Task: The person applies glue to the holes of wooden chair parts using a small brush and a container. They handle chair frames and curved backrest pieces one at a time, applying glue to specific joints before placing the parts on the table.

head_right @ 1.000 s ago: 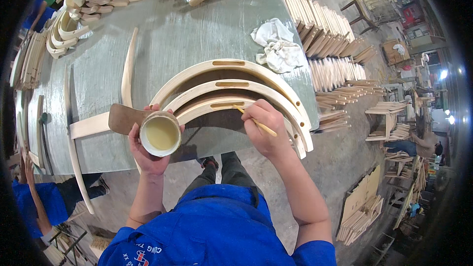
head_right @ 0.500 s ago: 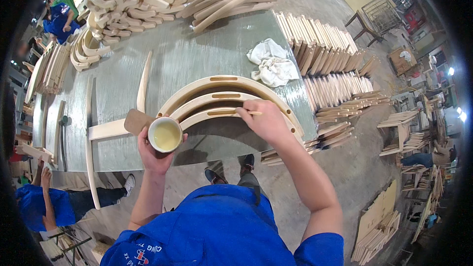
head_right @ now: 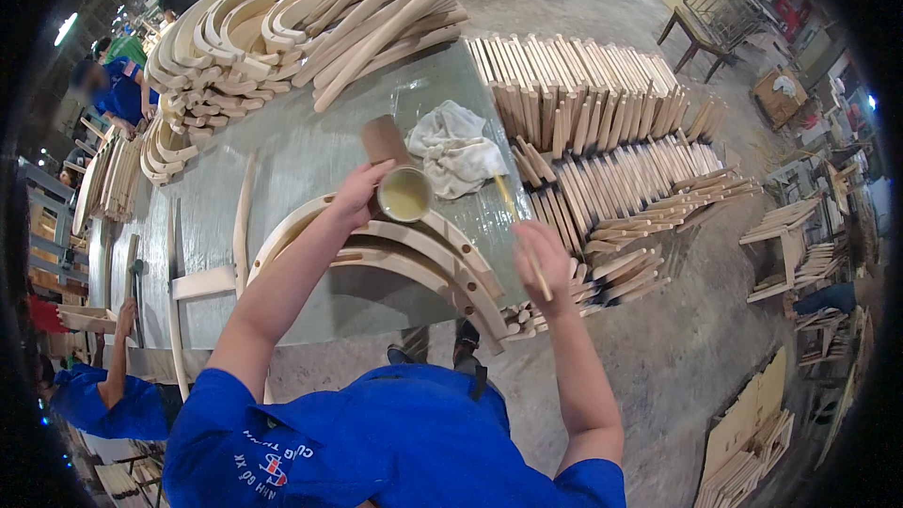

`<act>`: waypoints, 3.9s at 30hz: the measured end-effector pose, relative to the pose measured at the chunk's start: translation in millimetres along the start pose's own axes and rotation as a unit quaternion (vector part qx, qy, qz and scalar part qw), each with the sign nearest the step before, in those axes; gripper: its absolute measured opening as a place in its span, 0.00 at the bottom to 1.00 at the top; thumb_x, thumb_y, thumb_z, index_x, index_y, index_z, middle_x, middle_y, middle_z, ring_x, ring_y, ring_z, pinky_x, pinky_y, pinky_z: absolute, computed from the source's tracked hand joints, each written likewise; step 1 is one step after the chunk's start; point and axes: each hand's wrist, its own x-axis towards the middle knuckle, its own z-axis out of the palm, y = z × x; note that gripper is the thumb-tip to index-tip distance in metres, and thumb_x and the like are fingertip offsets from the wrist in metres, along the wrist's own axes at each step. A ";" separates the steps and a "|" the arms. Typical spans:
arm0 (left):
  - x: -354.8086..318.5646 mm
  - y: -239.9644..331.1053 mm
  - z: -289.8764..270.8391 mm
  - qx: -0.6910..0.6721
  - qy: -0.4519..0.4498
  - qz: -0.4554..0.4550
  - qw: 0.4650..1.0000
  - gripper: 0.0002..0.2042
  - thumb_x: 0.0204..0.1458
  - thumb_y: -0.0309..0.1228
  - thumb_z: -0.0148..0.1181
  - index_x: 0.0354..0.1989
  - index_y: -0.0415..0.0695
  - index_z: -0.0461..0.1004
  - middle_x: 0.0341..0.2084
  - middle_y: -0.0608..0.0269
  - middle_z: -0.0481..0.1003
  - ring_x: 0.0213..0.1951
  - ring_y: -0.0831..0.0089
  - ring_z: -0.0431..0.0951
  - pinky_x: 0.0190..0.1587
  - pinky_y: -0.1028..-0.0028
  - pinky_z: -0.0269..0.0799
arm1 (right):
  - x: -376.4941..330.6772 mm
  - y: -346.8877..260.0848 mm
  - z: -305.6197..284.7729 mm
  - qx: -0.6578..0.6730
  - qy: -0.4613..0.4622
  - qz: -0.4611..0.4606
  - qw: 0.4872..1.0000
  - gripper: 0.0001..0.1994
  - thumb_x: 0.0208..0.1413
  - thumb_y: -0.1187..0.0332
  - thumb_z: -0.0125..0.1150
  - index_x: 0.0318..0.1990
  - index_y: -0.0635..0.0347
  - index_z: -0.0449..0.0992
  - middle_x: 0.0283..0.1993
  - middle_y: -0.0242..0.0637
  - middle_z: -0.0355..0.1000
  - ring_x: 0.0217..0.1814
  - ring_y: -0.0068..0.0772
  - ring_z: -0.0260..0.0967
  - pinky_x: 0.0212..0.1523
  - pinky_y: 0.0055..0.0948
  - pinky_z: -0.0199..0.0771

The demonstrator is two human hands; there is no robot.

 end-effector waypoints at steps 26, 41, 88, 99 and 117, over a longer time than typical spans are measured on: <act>-44.6 -35.0 28.1 0.518 0.137 0.371 0.759 0.07 0.50 0.32 0.57 0.29 0.42 0.73 0.22 0.56 0.74 0.28 0.58 0.75 0.32 0.63 0.70 | 12.3 94.4 33.7 -0.120 -0.219 -0.247 0.936 0.17 0.44 0.78 0.56 0.44 0.53 0.74 0.47 0.37 0.69 0.50 0.43 0.67 0.48 0.37 0.71; -364.6 -167.6 -259.7 0.477 0.507 -0.030 0.717 0.21 0.44 0.39 0.59 0.44 0.41 0.69 0.34 0.45 0.75 0.41 0.53 0.75 0.44 0.60 0.70 | 10.3 86.4 46.6 -0.183 -0.362 -0.213 0.889 0.21 0.50 0.75 0.48 0.54 0.51 0.71 0.52 0.42 0.67 0.57 0.45 0.61 0.56 0.42 0.59; -174.2 -12.5 -217.5 0.739 0.106 0.090 0.659 0.53 0.28 0.42 0.66 0.68 0.62 0.43 0.62 0.39 0.47 0.58 0.41 0.56 0.58 0.47 0.55 | -59.4 -74.8 79.6 -0.263 -0.179 0.107 0.942 0.47 0.34 0.62 0.69 0.66 0.51 0.51 0.41 0.47 0.68 0.45 0.49 0.66 0.45 0.43 0.68; -295.2 -45.0 -313.8 0.633 0.425 -0.092 0.640 0.49 0.30 0.45 0.66 0.67 0.65 0.46 0.61 0.42 0.50 0.59 0.44 0.56 0.55 0.48 0.59 | 55.7 -152.9 284.3 -0.239 -0.275 -0.112 0.924 0.41 0.40 0.60 0.65 0.65 0.44 0.53 0.47 0.42 0.68 0.52 0.45 0.63 0.53 0.45 0.59; -249.7 -41.1 -310.1 0.426 0.454 -0.051 0.781 0.29 0.38 0.49 0.57 0.46 0.40 0.73 0.56 0.39 0.56 0.52 0.45 0.68 0.55 0.58 0.64 | -116.8 -224.5 337.6 0.199 -0.625 0.042 0.754 0.50 0.38 0.64 0.66 0.67 0.60 0.40 0.59 0.61 0.57 0.62 0.55 0.58 0.60 0.40 0.60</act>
